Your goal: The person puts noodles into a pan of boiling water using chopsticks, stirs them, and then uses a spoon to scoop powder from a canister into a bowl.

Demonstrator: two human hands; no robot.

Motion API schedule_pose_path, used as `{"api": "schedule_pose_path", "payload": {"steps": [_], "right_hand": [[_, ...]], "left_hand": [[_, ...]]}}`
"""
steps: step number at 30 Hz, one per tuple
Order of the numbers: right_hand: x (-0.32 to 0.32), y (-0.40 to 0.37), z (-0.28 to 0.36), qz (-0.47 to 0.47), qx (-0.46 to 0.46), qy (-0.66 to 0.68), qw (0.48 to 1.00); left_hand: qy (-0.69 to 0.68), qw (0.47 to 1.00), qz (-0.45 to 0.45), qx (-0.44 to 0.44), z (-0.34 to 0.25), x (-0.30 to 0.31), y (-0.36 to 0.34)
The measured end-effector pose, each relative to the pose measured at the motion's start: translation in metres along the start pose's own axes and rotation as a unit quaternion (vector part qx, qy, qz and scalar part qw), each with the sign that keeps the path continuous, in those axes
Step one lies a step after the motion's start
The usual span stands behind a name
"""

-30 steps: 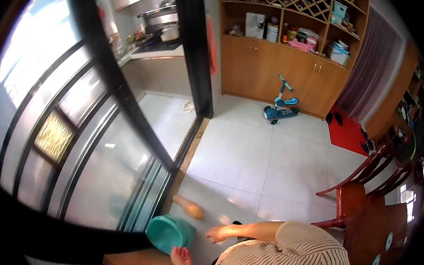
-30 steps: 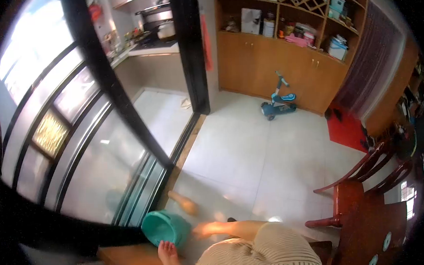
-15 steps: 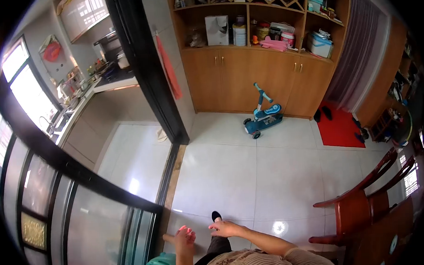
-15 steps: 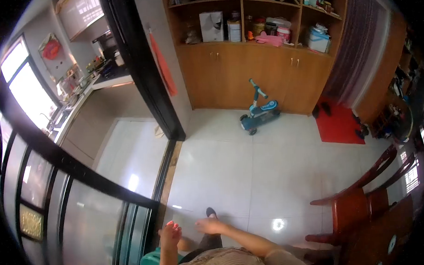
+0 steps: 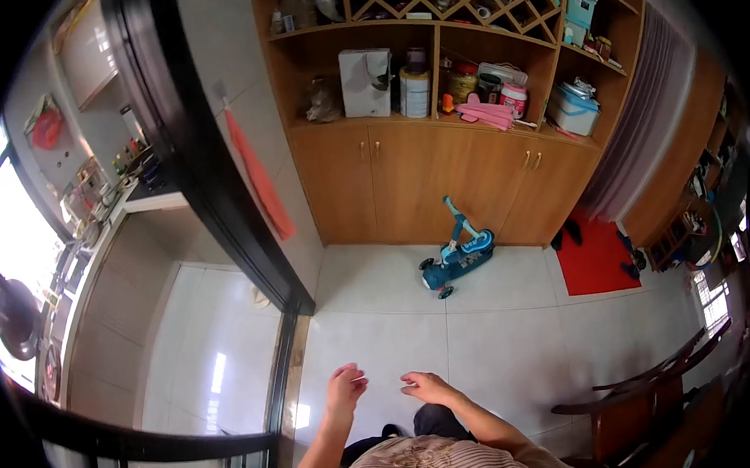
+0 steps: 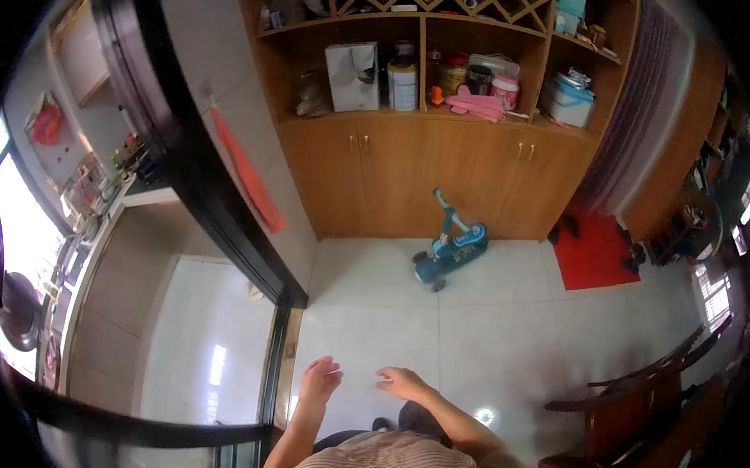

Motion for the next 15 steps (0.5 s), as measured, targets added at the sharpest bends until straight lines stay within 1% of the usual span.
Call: {"api": "schedule_pose_path", "payload": {"steps": [2,5,6,9,10,11,13,15], "right_hand": [[0.033,0.028,-0.010,-0.019,-0.026,0.020,0.999],[0.093,0.085,-0.015,-0.025,0.007,0.042,0.999],[0.120,0.105,-0.015,-0.033,0.005,0.013,0.999],[0.199,0.185,-0.035,-0.069,0.067,0.114,0.989],[0.232,0.206,-0.038,-0.089,0.076,0.070,0.991],[0.275,0.230,-0.029,-0.110,0.085,0.028,0.990],[0.362,0.243,0.017,-0.186,0.098,0.088,0.974],[0.443,0.277,0.051,-0.276,0.135,0.164,0.938]], "left_hand": [[0.045,0.998,0.039,0.021,-0.017,-0.039,0.038],[0.030,0.996,0.074,0.026,-0.030,-0.075,0.100],[0.046,0.997,0.062,0.028,-0.036,-0.086,0.121],[0.045,0.998,0.027,0.030,-0.055,-0.100,0.181],[0.043,0.999,0.019,0.025,-0.061,-0.100,0.200],[0.032,0.999,0.015,0.019,-0.069,-0.104,0.217],[0.017,1.000,0.009,0.007,-0.093,-0.113,0.248],[0.024,1.000,-0.005,-0.007,-0.120,-0.130,0.269]]}}
Point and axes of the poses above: each hand's wrist, its own y-axis towards the middle knuckle, its own x-axis out of the back of the hand, z = x × y, the point moved 3 cm from there along y, towards the middle knuckle, and after that the axes turned 9 degrees about z, right-handed, at the moved point
